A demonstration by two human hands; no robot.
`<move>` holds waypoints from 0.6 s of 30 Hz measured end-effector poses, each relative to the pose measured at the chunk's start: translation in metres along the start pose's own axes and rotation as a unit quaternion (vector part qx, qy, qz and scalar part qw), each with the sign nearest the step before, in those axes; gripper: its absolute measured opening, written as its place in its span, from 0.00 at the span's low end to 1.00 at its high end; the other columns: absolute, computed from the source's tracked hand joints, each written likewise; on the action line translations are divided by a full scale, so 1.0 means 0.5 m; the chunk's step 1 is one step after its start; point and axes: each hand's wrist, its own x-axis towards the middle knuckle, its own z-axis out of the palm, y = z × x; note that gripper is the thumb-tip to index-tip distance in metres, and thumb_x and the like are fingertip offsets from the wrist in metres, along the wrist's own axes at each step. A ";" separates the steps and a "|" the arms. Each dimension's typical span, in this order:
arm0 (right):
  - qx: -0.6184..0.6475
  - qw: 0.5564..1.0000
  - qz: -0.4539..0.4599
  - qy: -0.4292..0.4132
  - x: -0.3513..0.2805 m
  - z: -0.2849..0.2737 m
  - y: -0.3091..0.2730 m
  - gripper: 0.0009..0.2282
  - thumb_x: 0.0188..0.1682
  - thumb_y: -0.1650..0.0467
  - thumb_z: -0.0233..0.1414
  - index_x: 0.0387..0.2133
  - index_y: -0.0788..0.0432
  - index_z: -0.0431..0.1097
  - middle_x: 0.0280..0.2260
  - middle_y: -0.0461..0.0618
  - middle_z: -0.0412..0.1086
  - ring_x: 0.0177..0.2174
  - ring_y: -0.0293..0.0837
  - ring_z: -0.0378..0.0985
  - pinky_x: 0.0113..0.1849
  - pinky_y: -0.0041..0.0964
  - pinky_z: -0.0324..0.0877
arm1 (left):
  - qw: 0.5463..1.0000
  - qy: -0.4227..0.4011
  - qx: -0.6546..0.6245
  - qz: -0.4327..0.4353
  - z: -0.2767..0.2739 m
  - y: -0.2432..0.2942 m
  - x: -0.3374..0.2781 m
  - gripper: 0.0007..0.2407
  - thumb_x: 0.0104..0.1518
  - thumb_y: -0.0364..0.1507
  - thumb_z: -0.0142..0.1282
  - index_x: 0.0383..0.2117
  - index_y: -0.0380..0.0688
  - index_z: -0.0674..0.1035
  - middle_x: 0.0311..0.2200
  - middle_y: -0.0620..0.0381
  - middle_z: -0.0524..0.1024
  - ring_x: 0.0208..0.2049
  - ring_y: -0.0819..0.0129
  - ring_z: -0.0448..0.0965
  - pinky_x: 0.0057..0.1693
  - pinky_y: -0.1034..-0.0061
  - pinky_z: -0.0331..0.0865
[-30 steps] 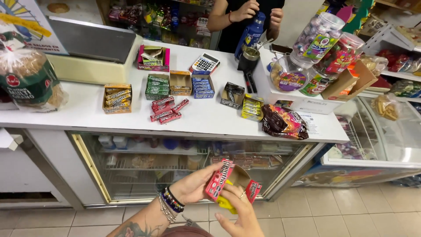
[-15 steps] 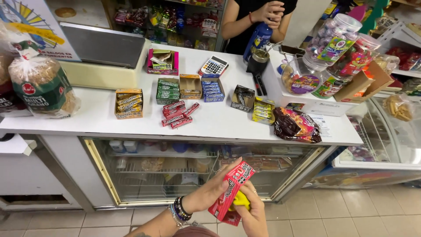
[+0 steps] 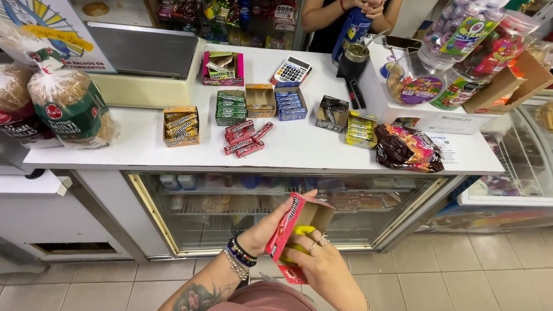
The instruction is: The person is cleaning a retail counter and organizing various candy boxes, including wiping down the surface and individual items.
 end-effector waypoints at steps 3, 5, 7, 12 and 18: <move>-0.109 0.994 -0.016 0.015 -0.005 0.004 0.006 0.07 0.52 0.75 0.48 0.36 0.51 0.73 0.46 0.45 0.70 0.35 0.54 0.66 0.29 0.47 0.68 | 1.000 -0.007 -0.028 -0.011 -0.004 0.007 0.002 0.30 0.64 0.49 0.35 0.71 0.52 0.60 0.65 0.49 0.67 0.61 0.61 0.71 0.66 0.70 0.62; -0.146 0.989 -0.023 0.015 -0.006 0.006 0.006 0.07 0.51 0.74 0.48 0.37 0.51 0.74 0.46 0.45 0.71 0.34 0.53 0.66 0.27 0.47 0.67 | 0.999 -0.015 -0.042 -0.020 -0.001 0.012 0.001 0.30 0.64 0.49 0.35 0.71 0.52 0.60 0.64 0.48 0.68 0.61 0.60 0.70 0.67 0.69 0.62; -0.142 0.989 0.000 0.039 -0.002 0.007 -0.005 0.11 0.50 0.77 0.50 0.41 0.53 0.76 0.49 0.49 0.70 0.36 0.56 0.67 0.31 0.45 0.69 | 0.999 -0.030 -0.032 -0.013 0.007 0.021 0.001 0.31 0.62 0.50 0.37 0.71 0.51 0.59 0.63 0.44 0.68 0.59 0.56 0.72 0.66 0.65 0.64; -0.174 0.973 -0.003 0.151 0.014 -0.013 -0.020 0.12 0.55 0.78 0.46 0.46 0.57 0.74 0.48 0.51 0.69 0.33 0.53 0.66 0.38 0.45 0.70 | 0.999 -0.026 -0.028 -0.028 0.036 0.032 0.003 0.30 0.62 0.48 0.37 0.70 0.50 0.61 0.63 0.46 0.69 0.60 0.59 0.71 0.65 0.65 0.64; -0.191 0.937 0.119 0.267 -0.020 0.015 0.013 0.16 0.47 0.81 0.48 0.48 0.58 0.72 0.48 0.56 0.69 0.35 0.57 0.69 0.41 0.49 0.70 | 0.998 -0.052 0.042 0.002 0.046 -0.015 0.009 0.28 0.64 0.44 0.40 0.70 0.48 0.59 0.69 0.52 0.60 0.68 0.67 0.60 0.71 0.72 0.52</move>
